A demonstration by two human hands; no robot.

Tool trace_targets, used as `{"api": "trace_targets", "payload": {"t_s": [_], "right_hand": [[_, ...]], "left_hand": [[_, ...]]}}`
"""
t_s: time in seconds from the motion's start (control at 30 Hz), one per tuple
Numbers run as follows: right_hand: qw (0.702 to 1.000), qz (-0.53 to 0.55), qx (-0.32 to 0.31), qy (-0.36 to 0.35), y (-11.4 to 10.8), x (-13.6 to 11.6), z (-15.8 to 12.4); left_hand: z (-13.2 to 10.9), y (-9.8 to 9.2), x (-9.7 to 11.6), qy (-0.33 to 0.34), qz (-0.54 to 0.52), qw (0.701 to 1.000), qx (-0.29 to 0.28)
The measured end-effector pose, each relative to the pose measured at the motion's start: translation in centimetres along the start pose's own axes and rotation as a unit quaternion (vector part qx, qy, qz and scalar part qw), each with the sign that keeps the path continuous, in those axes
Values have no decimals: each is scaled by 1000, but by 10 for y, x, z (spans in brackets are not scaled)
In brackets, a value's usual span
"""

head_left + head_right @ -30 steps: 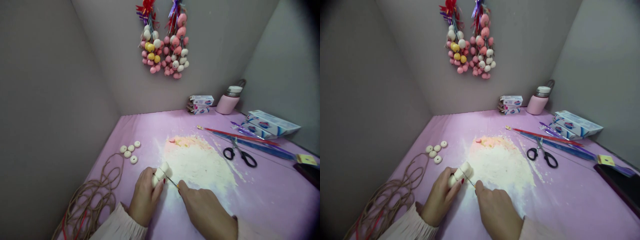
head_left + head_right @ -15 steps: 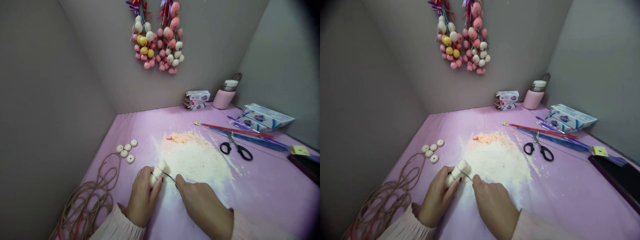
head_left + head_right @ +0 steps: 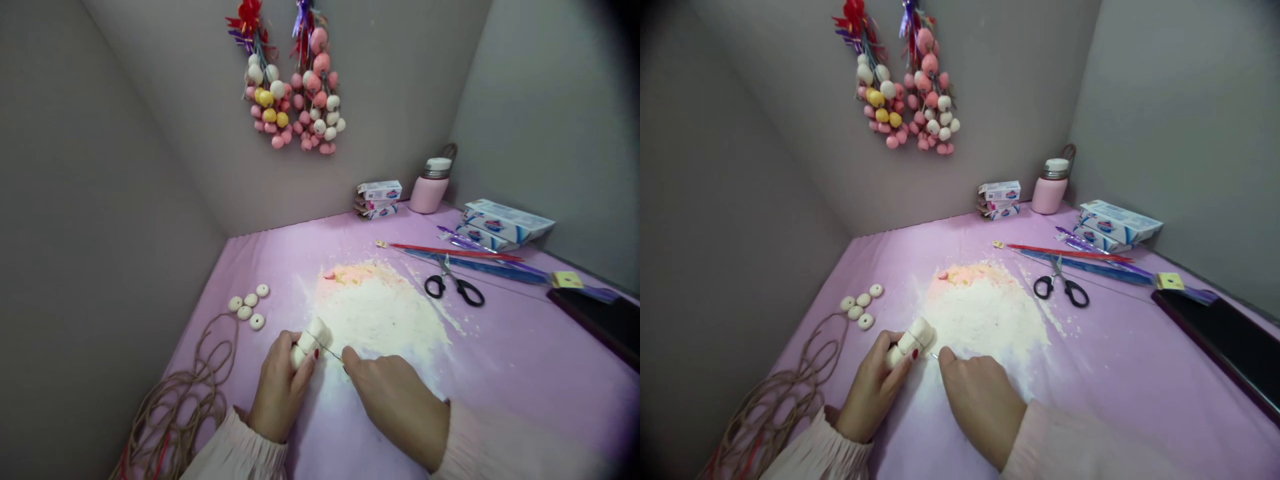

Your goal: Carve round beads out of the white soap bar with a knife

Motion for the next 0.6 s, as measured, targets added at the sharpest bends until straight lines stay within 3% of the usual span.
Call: {"api": "trace_targets", "payload": {"t_s": [0.37,0.6], "right_hand": [[997,43,63,16,-3,9,-4],[995,70,68,24,-3,6,0]], "left_hand": [[-1,0,3,14,18,1000,4],[-2,2,9,55,75,996,15]]}}
Point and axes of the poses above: each hand's wrist, its own z-axis towards the middle knuckle, its own y-axis out of the palm, x = y × z, the point moved 8 cm from there along z, towards the middle knuckle, and after that the axes turned 13 degrees about x, right-handed, at the moved point
